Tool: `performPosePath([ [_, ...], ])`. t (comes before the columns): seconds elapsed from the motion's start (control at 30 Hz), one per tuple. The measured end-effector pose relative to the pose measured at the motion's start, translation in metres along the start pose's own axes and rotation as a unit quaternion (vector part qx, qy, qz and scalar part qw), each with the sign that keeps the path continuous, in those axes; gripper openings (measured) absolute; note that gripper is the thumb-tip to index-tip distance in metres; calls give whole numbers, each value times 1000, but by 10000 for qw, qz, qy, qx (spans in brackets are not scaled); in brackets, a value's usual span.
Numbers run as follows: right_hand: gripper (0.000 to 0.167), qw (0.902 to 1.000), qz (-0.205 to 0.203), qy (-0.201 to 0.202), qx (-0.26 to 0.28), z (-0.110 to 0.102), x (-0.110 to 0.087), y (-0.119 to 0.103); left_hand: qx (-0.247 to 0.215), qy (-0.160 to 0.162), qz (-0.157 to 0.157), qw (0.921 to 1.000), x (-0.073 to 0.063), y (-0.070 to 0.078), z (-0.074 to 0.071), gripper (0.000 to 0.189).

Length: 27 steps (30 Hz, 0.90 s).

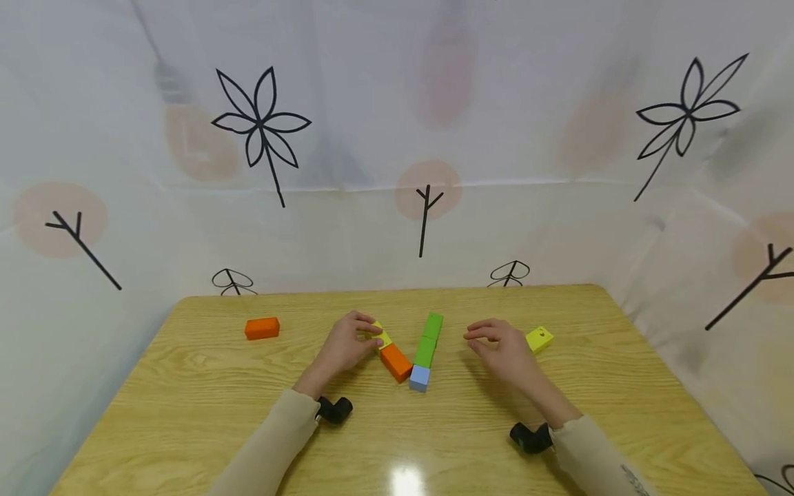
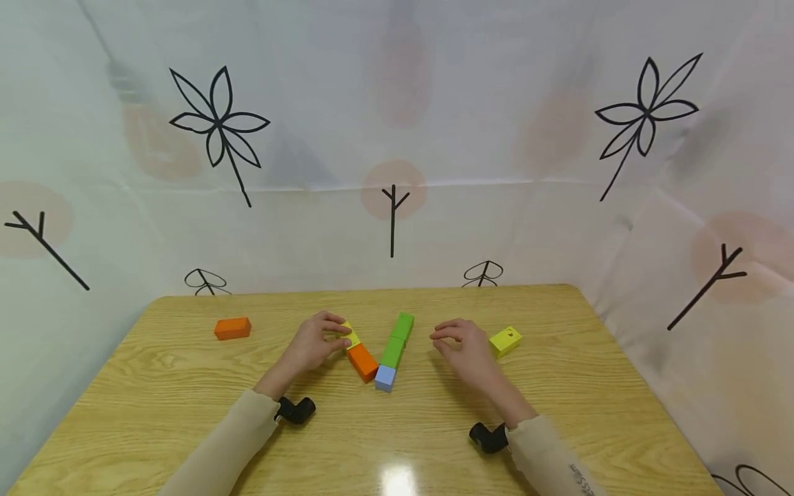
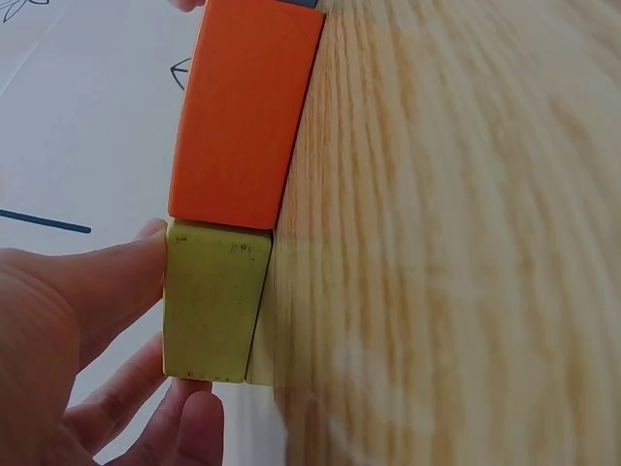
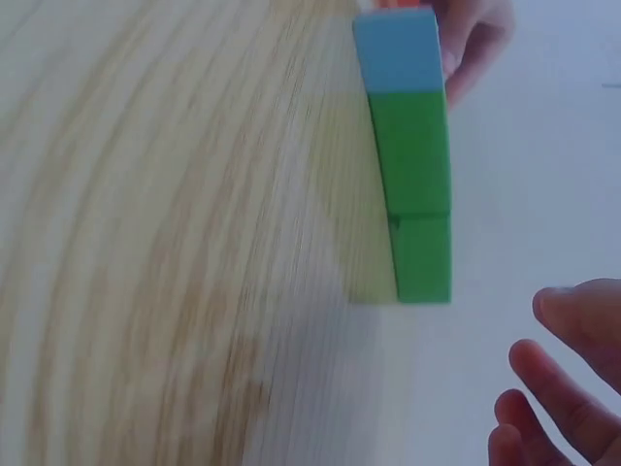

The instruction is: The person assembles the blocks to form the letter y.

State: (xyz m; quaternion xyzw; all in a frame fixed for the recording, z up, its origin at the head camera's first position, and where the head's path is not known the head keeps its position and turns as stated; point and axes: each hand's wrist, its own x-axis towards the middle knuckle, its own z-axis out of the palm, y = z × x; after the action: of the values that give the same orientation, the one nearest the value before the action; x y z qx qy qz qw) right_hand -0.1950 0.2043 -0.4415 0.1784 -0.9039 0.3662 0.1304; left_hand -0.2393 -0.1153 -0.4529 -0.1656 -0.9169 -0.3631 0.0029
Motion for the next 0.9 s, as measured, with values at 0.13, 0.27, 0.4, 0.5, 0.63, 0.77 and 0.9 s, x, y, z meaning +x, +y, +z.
performPosePath([
  [0.13, 12, 9994, -75, 278, -201, -11, -4, 11, -4, -13, 9, 10000, 0, 0, -1, 17],
  [0.27, 13, 9981, -130, 518, -320, -20, -8, 23, 3, 10, 49, 10000, -1, 1, -2, 17],
  [0.4, 15, 9977, -18, 582, -336, -30, -12, 34, -35, 29, 38, 10000, -1, 3, -2, 17],
  [0.5, 18, 9974, 119, 589, -387, -37, -14, 40, -54, 39, 55, 10000, -1, 3, -2, 17],
  [0.63, 23, 9962, 276, 648, -521, -44, -16, 48, -62, 28, 49, 10000, -2, 2, -2, 17],
  [0.77, 25, 9944, 325, 803, -598, -49, -17, 54, -83, 18, 28, 10000, -2, 1, -2, 17],
  [0.9, 27, 9933, 403, 939, -543, -51, -18, 59, -95, 45, 52, 9999, -1, -1, -2, 16],
])
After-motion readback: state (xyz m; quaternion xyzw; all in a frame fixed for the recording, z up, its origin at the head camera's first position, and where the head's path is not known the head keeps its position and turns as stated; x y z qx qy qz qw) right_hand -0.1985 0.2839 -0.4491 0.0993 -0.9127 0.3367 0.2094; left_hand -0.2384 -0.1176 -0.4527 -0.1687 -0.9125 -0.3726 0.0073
